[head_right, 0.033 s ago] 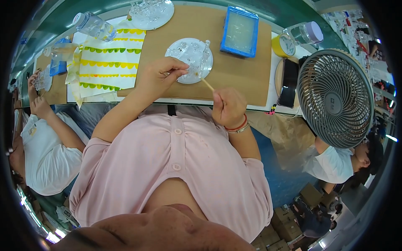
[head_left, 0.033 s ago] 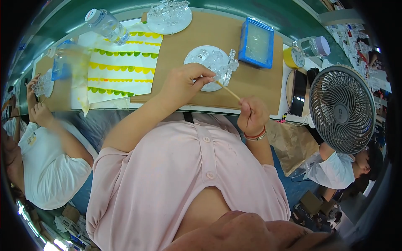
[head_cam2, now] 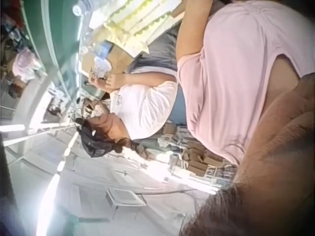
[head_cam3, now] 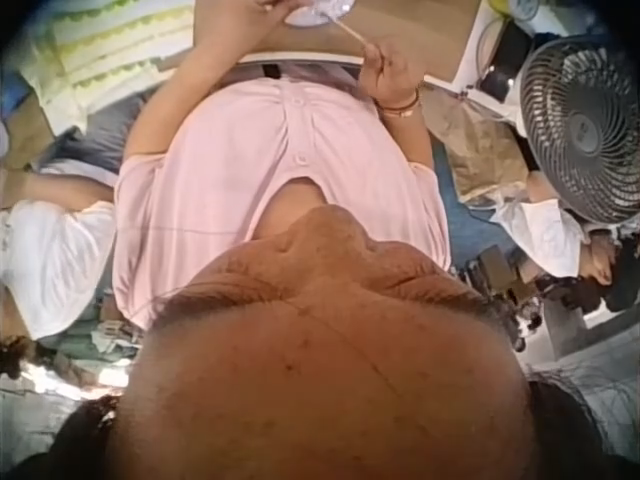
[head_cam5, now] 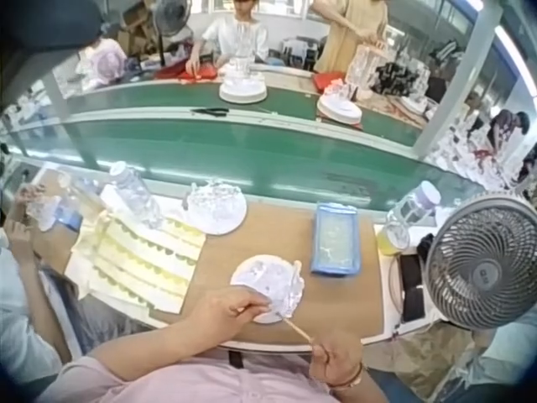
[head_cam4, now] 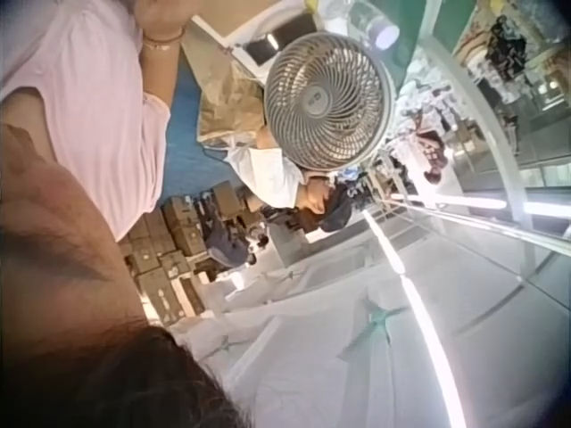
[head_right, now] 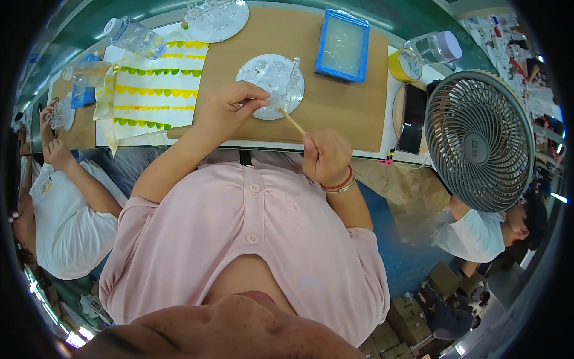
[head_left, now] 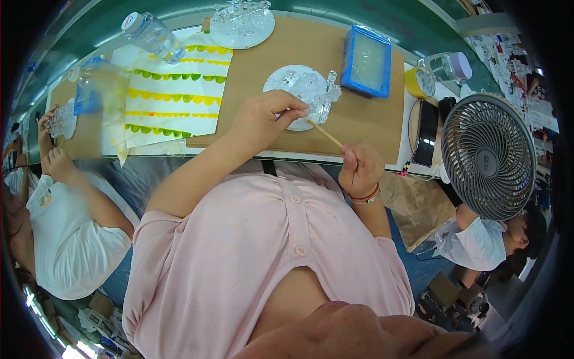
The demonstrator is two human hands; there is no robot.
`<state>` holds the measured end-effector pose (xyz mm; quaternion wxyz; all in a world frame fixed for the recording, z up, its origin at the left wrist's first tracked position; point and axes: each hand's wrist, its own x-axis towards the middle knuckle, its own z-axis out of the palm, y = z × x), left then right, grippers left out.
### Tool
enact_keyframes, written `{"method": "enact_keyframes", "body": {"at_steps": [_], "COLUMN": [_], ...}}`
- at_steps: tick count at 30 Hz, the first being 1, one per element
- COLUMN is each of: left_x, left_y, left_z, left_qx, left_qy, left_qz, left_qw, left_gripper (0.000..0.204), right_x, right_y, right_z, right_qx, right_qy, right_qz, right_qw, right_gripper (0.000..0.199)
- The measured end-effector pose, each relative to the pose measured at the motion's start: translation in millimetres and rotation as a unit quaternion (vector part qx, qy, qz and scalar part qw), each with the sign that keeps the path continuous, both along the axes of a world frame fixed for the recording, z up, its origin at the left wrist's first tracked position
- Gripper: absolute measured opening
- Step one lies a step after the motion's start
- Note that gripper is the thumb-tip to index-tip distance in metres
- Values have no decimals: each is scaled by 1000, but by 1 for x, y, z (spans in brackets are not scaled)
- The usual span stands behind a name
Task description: Applying adhesive to circular LED plates and assembling light fixture components on a factory line.
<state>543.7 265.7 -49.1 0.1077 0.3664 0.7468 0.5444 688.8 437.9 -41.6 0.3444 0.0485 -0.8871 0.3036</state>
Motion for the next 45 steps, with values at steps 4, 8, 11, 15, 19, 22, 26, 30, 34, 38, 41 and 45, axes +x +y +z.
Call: {"method": "enact_keyframes", "body": {"at_steps": [4, 8, 11, 15, 19, 22, 26, 30, 34, 38, 41, 45], "left_x": [-1, -3, -2, -2, -3, -3, -4, -5, -7, -9, -8, -15], "left_y": [1, 1, 1, 2, 0, 0, 1, -1, 0, 1, 1, 2], "left_z": [1, 1, 5, 11, 15, 13, 15, 12, 13, 14, 8, 21], "left_qx": [-8, -4, -11, -43, -66, -33, -47, -45, -41, -54, -35, -12], "left_qy": [5, 78, 61, 30, 13, 3, -8, 6, 14, 27, 47, 67], "left_qz": [-5, 3, 8, -4, -15, -18, -22, -20, -27, -30, -25, -50], "left_qw": [1000, 997, 998, 999, 998, 999, 999, 999, 999, 998, 998, 996], "left_gripper": [11, 12, 12, 12, 12, 12, 12, 11, 11, 11, 11, 13], "right_x": [5, 6, 3, 3, 6, -10, -21, -4, -2, -6, 5, 35], "right_y": [1, -4, -8, -2, 23, 34, 39, 29, 9, 9, 9, 19], "right_z": [0, 3, 5, -9, -21, -24, -24, -9, 1, 4, 7, 0], "right_qx": [-9, -8, -25, -58, -96, -110, -110, 40, 9, 0, -26, -201], "right_qy": [-9, -4, -23, -13, -22, 9, 26, 23, 1, -16, -33, 84], "right_qz": [-4, -9, 59, 63, -71, -102, -104, -53, 22, 3, 41, -77], "right_qw": [1000, 1000, 998, 996, 993, 989, 988, 998, 1000, 1000, 998, 973], "right_gripper": [10, 8, 8, 9, 17, 24, 22, 15, 12, 15, 19, 29]}}
